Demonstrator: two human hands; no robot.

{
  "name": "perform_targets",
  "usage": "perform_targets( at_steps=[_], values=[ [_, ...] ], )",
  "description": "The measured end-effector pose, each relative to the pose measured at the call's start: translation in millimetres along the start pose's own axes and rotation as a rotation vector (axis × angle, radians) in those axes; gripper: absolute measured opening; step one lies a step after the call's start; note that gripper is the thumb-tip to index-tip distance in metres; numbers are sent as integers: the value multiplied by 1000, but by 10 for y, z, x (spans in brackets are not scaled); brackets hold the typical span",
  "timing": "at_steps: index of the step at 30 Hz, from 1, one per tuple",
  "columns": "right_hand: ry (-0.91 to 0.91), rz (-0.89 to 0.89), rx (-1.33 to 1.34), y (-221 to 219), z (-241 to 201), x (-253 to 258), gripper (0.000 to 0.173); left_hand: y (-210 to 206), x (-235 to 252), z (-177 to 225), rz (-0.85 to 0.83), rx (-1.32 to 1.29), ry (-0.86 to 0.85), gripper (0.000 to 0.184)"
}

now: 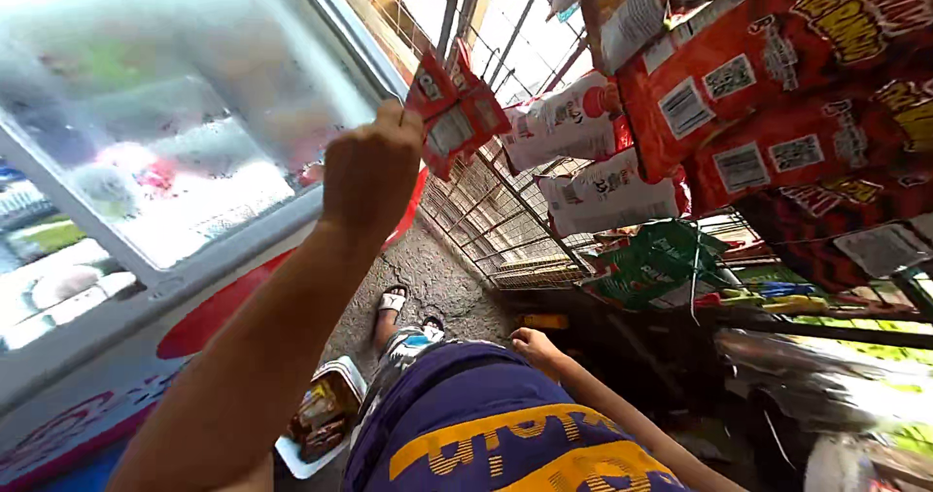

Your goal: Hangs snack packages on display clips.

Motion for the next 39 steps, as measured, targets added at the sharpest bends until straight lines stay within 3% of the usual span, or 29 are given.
perform_targets(
  at_steps=[9, 21, 26, 30, 34, 39],
  values=[
    [-113, 73, 95, -32, -28, -147, 34, 25, 1013, -47, -103, 105, -123, 23],
    [-29, 78, 209, -17, -713, -72, 35, 117, 1418, 47, -267, 216, -194, 24],
    [324, 187, 367, 472, -1713, -231, 35, 250, 1407, -60, -279, 198, -197, 22],
    [655, 339, 980, 1053, -2426, -140, 35, 285, 1392, -146, -242, 187, -209, 22],
    [911, 362, 1445, 1532, -2828, -33, 43, 280, 1344, -187, -217, 210, -213, 20],
    [1121, 349, 1678, 1589, -2939, -117, 28, 270, 1344, -194, -224, 210, -195, 20]
  ],
)
Point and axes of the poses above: each hand's wrist, its own x-axis towards the middle knuckle, its own y-axis out of the back of the hand, z = x × y, the point moved 3 cm from there along x, towards the middle knuckle, and after that the axes turned 13 degrees about -z, right-handed, at the moved point
